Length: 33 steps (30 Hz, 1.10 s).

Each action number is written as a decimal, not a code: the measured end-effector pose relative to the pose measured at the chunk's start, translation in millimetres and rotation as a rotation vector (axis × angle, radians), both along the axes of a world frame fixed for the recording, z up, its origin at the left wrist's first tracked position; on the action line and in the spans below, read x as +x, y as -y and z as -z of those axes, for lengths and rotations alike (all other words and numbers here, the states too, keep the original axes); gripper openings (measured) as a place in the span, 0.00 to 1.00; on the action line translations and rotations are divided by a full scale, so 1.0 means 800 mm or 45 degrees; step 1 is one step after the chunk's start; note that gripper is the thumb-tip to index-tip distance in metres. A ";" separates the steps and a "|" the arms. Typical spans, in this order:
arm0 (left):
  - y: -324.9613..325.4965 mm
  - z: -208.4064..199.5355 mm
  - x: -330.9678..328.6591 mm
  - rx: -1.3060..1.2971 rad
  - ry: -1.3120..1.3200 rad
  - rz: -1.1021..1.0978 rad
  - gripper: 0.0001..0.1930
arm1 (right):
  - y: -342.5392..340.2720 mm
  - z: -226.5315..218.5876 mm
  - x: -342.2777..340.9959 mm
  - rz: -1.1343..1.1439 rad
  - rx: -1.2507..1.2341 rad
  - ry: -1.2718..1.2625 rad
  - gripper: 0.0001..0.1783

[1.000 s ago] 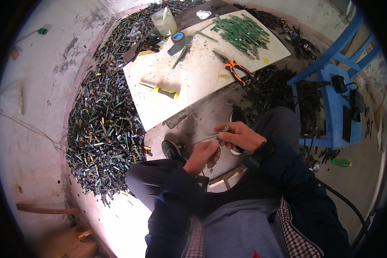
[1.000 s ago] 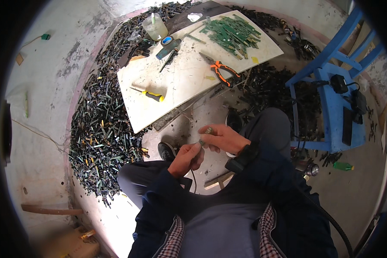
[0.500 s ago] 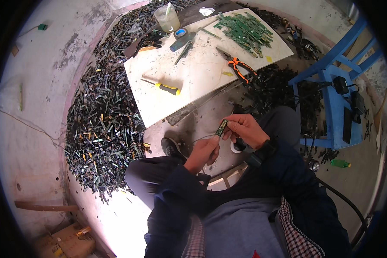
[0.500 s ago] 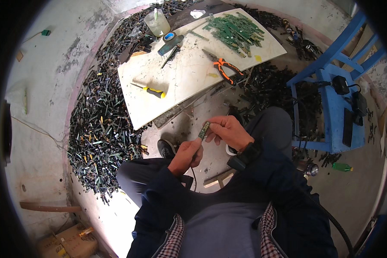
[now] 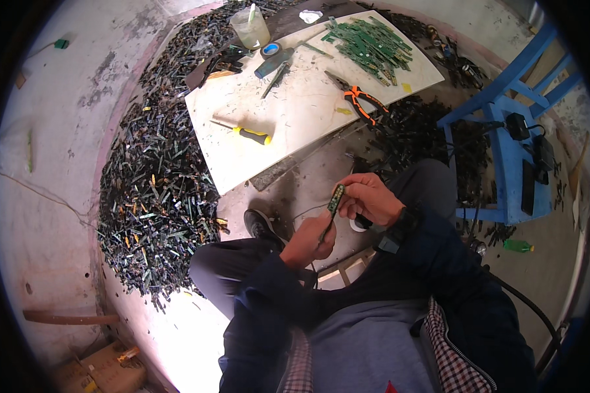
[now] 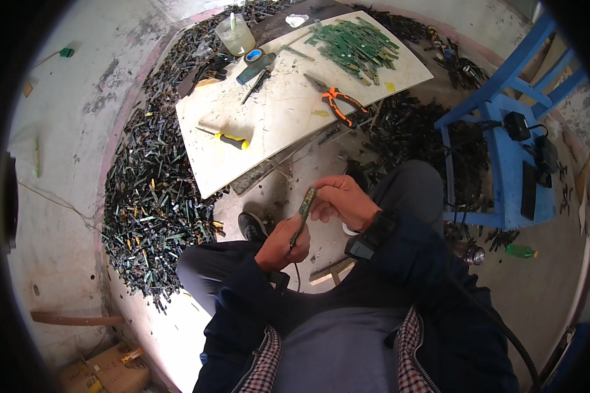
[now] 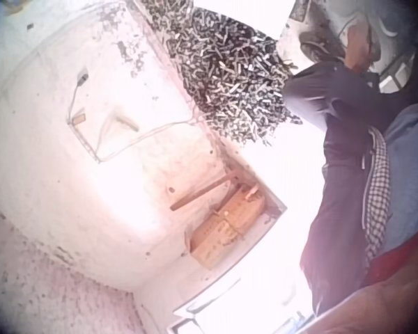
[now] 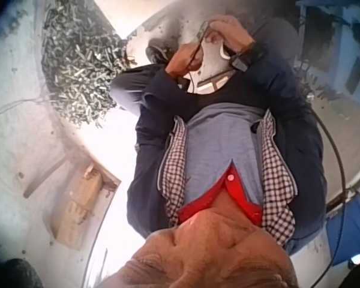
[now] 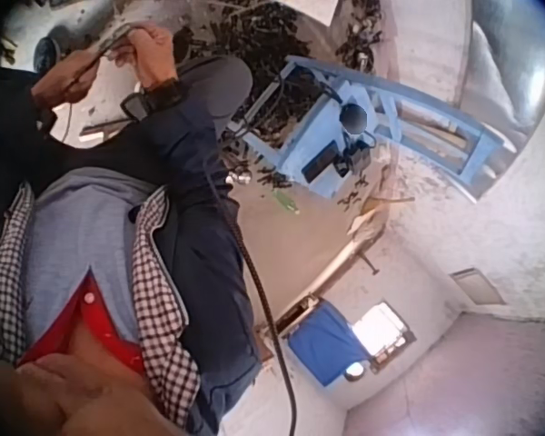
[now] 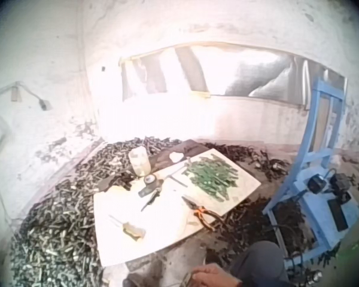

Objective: The person sits at a cluttered workbench and uses pliers and a screwdriver to strip components from small green circuit boards. They repeatedly pry off parts, place them on the table, and handle multiple boards one at a time.

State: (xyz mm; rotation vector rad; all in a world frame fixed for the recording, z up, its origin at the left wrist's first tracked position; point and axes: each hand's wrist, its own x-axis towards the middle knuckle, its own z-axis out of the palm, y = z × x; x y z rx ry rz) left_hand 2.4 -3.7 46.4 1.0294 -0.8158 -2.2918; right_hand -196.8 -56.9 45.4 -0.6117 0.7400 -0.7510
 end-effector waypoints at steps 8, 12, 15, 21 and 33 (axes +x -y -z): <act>0.000 0.004 0.002 0.082 -0.037 -0.027 0.27 | 0.000 0.002 0.006 0.000 -0.072 -0.121 0.13; 0.003 0.005 -0.003 0.066 0.046 -0.007 0.26 | 0.001 -0.008 0.004 0.007 -0.233 -0.244 0.14; 0.001 0.013 -0.003 0.003 0.092 0.000 0.25 | 0.003 -0.004 -0.002 -0.055 -0.326 -0.275 0.14; 0.002 0.011 -0.002 0.054 0.026 -0.079 0.25 | 0.004 -0.008 -0.003 -0.074 -0.336 -0.246 0.13; 0.001 0.014 0.001 -0.061 0.064 -0.011 0.30 | 0.007 -0.026 -0.014 -0.185 -0.288 -0.167 0.12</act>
